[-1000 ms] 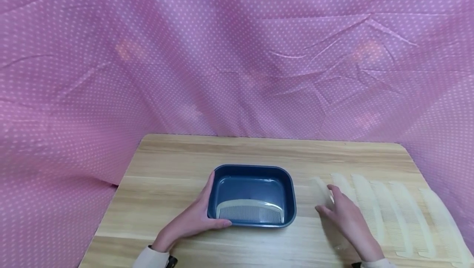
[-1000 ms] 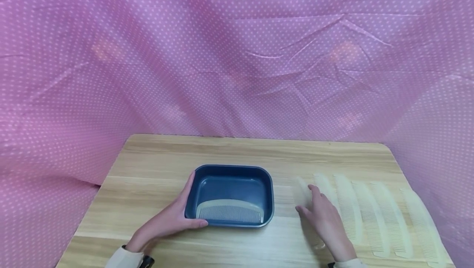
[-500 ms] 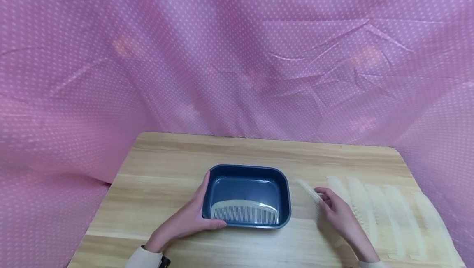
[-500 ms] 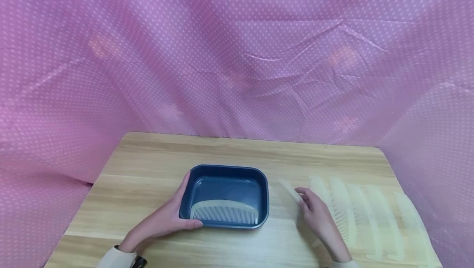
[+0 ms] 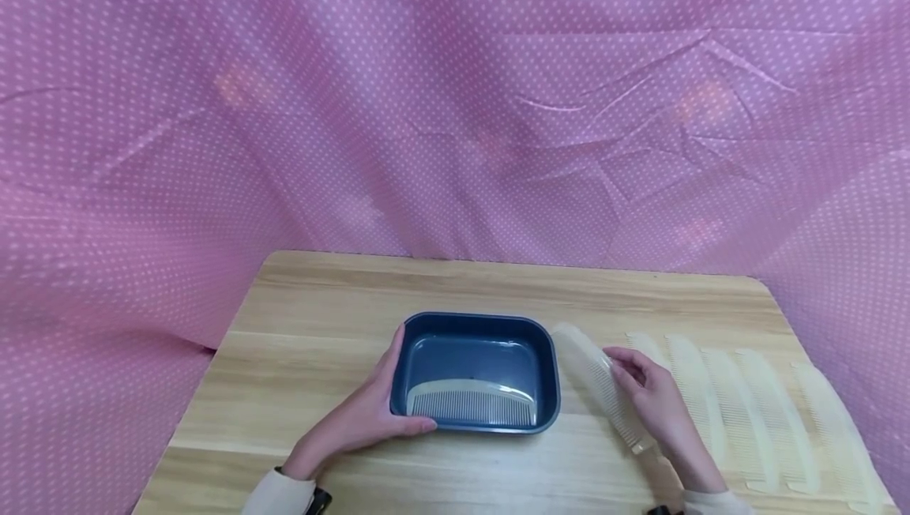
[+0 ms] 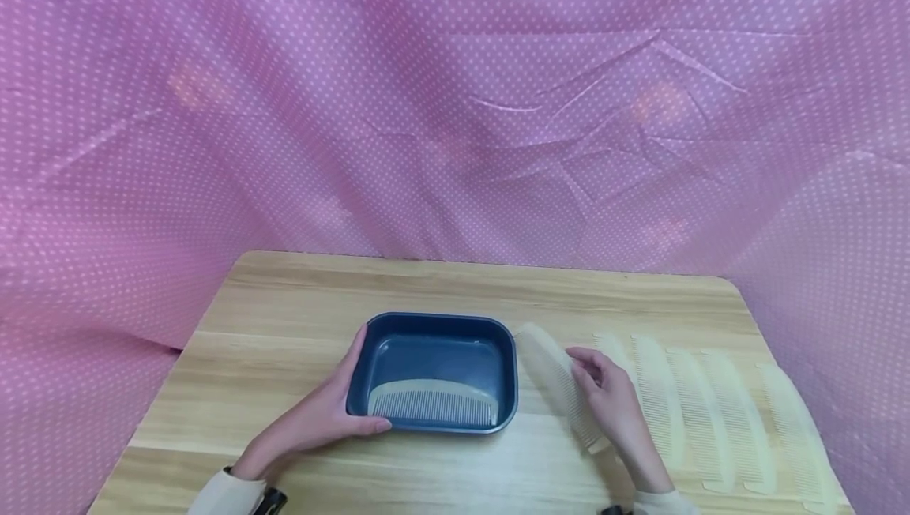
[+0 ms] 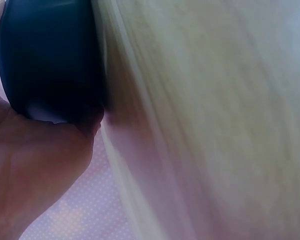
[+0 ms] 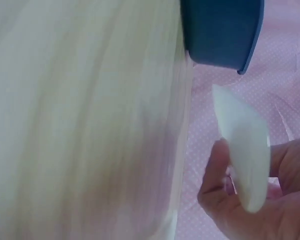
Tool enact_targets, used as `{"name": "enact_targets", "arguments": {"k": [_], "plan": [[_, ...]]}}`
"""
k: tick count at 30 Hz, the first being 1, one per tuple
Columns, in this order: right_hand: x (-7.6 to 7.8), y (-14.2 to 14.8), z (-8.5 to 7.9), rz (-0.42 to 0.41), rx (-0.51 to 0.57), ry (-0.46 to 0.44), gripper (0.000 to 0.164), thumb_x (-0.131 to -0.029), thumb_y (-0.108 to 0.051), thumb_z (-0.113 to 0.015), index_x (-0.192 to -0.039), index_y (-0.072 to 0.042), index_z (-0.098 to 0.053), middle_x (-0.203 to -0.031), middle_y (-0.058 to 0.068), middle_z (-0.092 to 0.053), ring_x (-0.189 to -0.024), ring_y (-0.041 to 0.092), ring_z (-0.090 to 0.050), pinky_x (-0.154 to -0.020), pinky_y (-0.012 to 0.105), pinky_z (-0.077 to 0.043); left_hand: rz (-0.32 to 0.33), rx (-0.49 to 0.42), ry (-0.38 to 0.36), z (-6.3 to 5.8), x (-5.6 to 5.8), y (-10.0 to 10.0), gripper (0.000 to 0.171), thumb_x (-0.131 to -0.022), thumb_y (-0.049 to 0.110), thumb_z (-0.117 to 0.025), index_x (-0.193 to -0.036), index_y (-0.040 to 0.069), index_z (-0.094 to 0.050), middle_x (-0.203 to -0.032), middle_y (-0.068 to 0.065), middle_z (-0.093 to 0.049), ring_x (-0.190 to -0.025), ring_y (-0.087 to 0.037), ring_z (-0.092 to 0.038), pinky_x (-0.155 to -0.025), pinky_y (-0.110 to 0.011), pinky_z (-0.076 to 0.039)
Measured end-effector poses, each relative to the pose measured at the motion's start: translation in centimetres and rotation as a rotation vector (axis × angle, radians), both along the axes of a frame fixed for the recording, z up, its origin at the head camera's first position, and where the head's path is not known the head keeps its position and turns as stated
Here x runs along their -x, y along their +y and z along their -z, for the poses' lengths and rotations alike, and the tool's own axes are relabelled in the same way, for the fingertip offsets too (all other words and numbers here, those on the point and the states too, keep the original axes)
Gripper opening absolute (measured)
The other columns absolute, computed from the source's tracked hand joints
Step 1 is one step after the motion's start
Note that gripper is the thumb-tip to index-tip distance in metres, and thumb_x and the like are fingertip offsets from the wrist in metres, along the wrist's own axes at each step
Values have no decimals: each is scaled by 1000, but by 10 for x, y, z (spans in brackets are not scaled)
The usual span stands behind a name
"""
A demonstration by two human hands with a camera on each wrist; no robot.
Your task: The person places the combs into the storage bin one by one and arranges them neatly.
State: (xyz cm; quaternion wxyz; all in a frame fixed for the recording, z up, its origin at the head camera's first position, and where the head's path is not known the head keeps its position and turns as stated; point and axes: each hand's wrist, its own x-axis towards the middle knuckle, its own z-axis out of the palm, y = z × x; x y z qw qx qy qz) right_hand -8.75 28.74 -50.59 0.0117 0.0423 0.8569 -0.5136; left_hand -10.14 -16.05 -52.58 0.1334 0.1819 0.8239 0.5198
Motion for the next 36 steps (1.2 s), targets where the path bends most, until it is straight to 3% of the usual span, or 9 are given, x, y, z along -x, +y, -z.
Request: {"name": "enact_targets", "arguments": {"k": [4,8,13,18,26,32,36], "plan": [[2,-2,0,99,86,-6,35,-112,-11,-64,-142,6,-66,-130,20,-70,-102,3,-63,-85,16,-53,9,-13,-2,0,1,2,147,-80,45,-100,-172,45,14,-182,-3,-2,-164,-32,-15,-123,-70,-23],[5,-5,-2,171,197,0,40,-111,-16,-67,-145,5,-64,-126,7,-69,-104,0,-62,-87,15,-53,9,-20,11,0,1,3,146,-80,43,-99,-173,43,13,-182,-5,-2,-163,-35,-15,-122,-71,-24],[7,-9,-7,173,311,-4,46,-110,-16,-70,-148,7,-61,-120,-7,-69,-108,1,-67,-89,18,-56,10,-27,-8,-1,1,4,144,-82,40,-99,-172,45,13,-182,-4,-2,-163,-35,-15,-122,-73,-23],[8,-15,-14,163,337,24,45,-108,-18,-73,-147,4,-64,-123,-14,-73,-113,2,-67,-91,18,-55,6,-12,-11,0,1,5,145,-82,41,-99,-172,45,14,-182,-4,0,-164,-36,-14,-122,-73,-23],[15,-40,-22,171,470,71,41,-105,-12,-77,-140,8,-69,-115,-6,-78,-104,8,-70,-85,21,-58,-1,-15,-7,3,1,4,145,-82,41,-99,-172,44,14,-182,-4,0,-164,-37,-14,-121,-73,-24],[17,-62,-21,124,436,55,36,-103,-11,-79,-134,6,-73,-112,3,-78,-96,13,-71,-79,26,-61,-20,14,-39,4,-2,1,147,-80,46,-99,-172,45,15,-182,-3,0,-163,-36,-16,-121,-72,-26],[20,-75,-22,78,384,42,31,-101,-9,-80,-130,2,-77,-114,10,-78,-94,16,-70,-78,27,-60,-33,27,-18,6,-1,0,149,-78,47,-100,-173,42,14,-182,-6,-3,-162,-37,-19,-120,-73,-28]]}}
